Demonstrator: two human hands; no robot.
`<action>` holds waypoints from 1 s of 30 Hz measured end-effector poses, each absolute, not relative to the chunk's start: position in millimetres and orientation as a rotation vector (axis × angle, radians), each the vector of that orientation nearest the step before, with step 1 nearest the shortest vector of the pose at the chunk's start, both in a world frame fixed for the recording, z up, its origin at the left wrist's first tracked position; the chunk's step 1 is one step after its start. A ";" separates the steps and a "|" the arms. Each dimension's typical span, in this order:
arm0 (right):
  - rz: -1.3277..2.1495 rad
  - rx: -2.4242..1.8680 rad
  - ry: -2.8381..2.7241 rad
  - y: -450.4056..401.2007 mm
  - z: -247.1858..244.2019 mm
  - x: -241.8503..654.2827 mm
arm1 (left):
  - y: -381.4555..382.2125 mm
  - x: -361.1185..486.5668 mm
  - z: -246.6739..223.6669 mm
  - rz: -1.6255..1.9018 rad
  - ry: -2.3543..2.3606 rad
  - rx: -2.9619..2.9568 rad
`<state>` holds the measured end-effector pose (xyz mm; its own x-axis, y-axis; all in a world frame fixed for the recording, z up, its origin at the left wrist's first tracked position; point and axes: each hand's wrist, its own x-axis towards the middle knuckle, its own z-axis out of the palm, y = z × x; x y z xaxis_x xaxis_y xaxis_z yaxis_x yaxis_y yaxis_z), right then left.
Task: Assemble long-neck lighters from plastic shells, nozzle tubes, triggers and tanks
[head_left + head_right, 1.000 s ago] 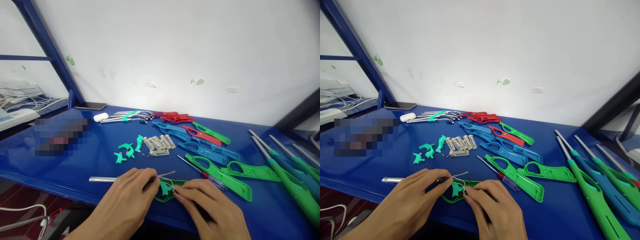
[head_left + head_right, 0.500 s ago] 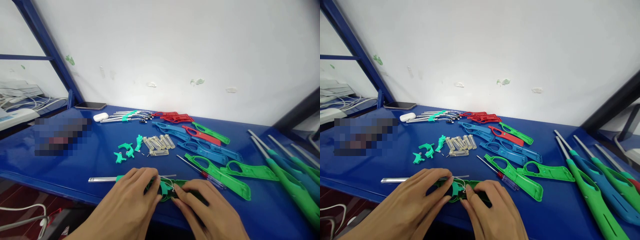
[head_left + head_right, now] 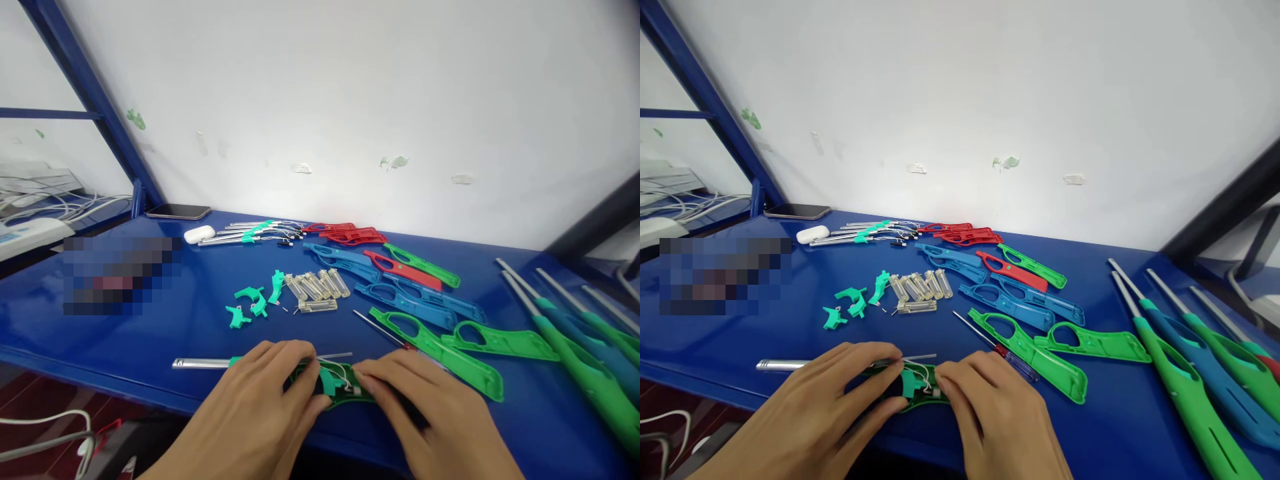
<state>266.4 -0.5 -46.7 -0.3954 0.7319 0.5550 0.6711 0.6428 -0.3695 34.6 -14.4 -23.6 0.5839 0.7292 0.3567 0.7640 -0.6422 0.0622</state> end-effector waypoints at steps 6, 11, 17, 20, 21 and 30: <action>0.269 -1.145 -2.313 18.1 -28.7 261.3 | -14.1 34.5 -26.1 -0.596 -1.206 -2.659; 0.428 -1.247 -2.491 37.2 -5.5 253.7 | -15.1 32.6 -27.1 -0.624 -1.212 -2.641; 0.511 -1.275 -2.623 47.2 8.5 244.1 | -19.8 28.8 -38.3 -0.771 -1.161 -2.540; 0.578 -1.236 -2.692 49.2 11.4 244.6 | -21.9 27.0 -41.8 -0.788 -1.134 -2.501; 0.607 -1.228 -2.724 50.3 12.4 245.1 | -22.1 26.9 -42.4 -0.810 -1.136 -2.478; 0.703 -1.111 -2.796 60.7 13.5 251.5 | -21.8 26.2 -44.2 -0.775 -1.150 -2.454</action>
<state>251.5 60.7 13.5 -0.7404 0.6620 -0.1166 0.6385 0.6383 -0.4300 26.2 -21.8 -44.2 0.5285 0.6049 0.5956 0.7793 -0.6240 -0.0578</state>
